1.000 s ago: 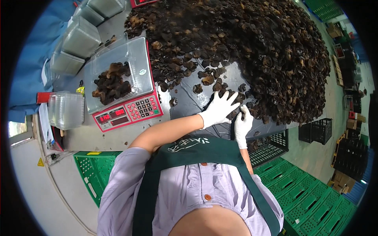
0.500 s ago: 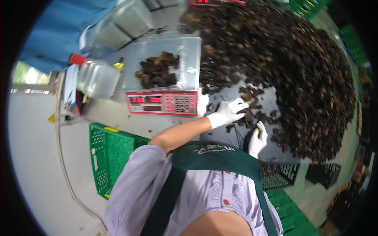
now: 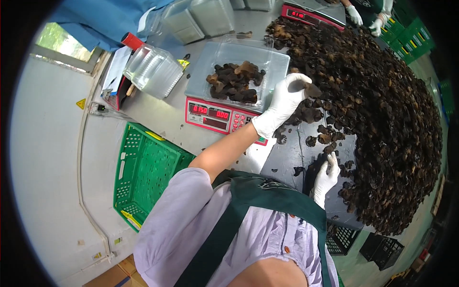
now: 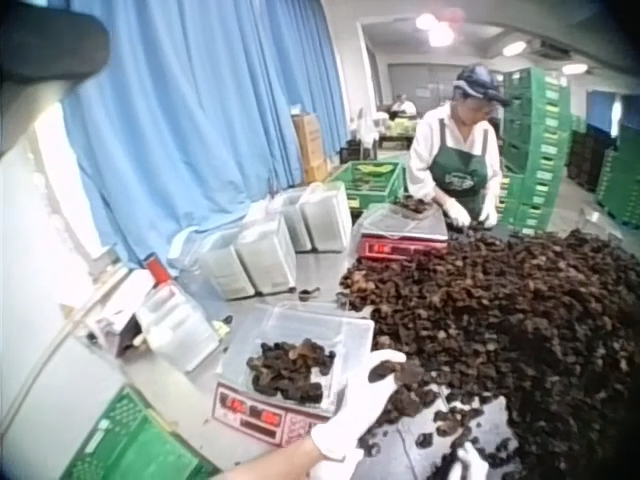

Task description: The person sorts dried fungus from a pile on a table, weighs them using a scale, and places them into plastic containers.

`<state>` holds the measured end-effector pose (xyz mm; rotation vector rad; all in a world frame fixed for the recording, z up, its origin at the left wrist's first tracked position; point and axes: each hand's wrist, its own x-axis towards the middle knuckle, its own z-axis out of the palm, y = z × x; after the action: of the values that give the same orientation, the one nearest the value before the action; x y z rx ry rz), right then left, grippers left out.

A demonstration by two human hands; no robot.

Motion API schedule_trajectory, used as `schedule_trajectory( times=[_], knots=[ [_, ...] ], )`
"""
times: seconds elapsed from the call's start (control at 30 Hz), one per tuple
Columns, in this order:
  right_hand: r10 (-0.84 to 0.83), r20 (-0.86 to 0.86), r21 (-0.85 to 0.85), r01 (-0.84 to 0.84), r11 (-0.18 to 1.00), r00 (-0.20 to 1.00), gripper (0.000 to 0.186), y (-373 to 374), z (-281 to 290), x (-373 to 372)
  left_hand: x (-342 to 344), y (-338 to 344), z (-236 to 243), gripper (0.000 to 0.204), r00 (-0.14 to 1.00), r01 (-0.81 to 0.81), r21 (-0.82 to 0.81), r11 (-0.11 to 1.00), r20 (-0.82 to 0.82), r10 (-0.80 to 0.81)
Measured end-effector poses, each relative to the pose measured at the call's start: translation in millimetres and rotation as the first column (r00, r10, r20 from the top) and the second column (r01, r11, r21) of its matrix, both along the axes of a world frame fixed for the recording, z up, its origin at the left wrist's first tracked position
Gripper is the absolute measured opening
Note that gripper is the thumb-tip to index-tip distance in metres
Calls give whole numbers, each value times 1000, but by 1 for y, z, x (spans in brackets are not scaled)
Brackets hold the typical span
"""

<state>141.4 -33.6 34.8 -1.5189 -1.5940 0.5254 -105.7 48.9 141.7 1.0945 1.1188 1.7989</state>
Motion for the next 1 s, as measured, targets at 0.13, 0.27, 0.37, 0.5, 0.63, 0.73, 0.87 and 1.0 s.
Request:
schedule_trajectory(
  times=[0.13,0.27,0.37,0.5,0.63,0.73,0.87,1.0],
  knots=[
    [62,32,13,-63,998,998,24,4,-9,-4,-34,-11,27,20,997,-71,11,997,15,71],
    [97,63,7,-97,995,993,20,3,-7,-11,-85,-34,46,21,940,-238,-25,971,-256,224],
    [97,117,33,-102,994,988,24,4,-15,-12,-121,-44,33,32,825,-235,-97,967,-546,145],
    [115,140,44,-122,992,984,24,5,-6,-17,-136,-56,24,48,480,-287,23,958,-862,165],
    [139,127,40,-145,989,982,21,11,2,-21,-153,-67,42,36,584,-395,91,914,-743,327],
    [184,120,44,-191,981,975,22,18,9,-26,-183,-77,45,33,590,-514,99,852,-680,435],
    [248,43,52,-250,967,968,21,28,27,-44,-214,-94,41,30,721,-567,-64,821,-522,457],
    [346,25,105,-347,932,938,22,38,48,-73,-227,-124,16,33,687,-620,-64,782,-526,502]
  ],
)
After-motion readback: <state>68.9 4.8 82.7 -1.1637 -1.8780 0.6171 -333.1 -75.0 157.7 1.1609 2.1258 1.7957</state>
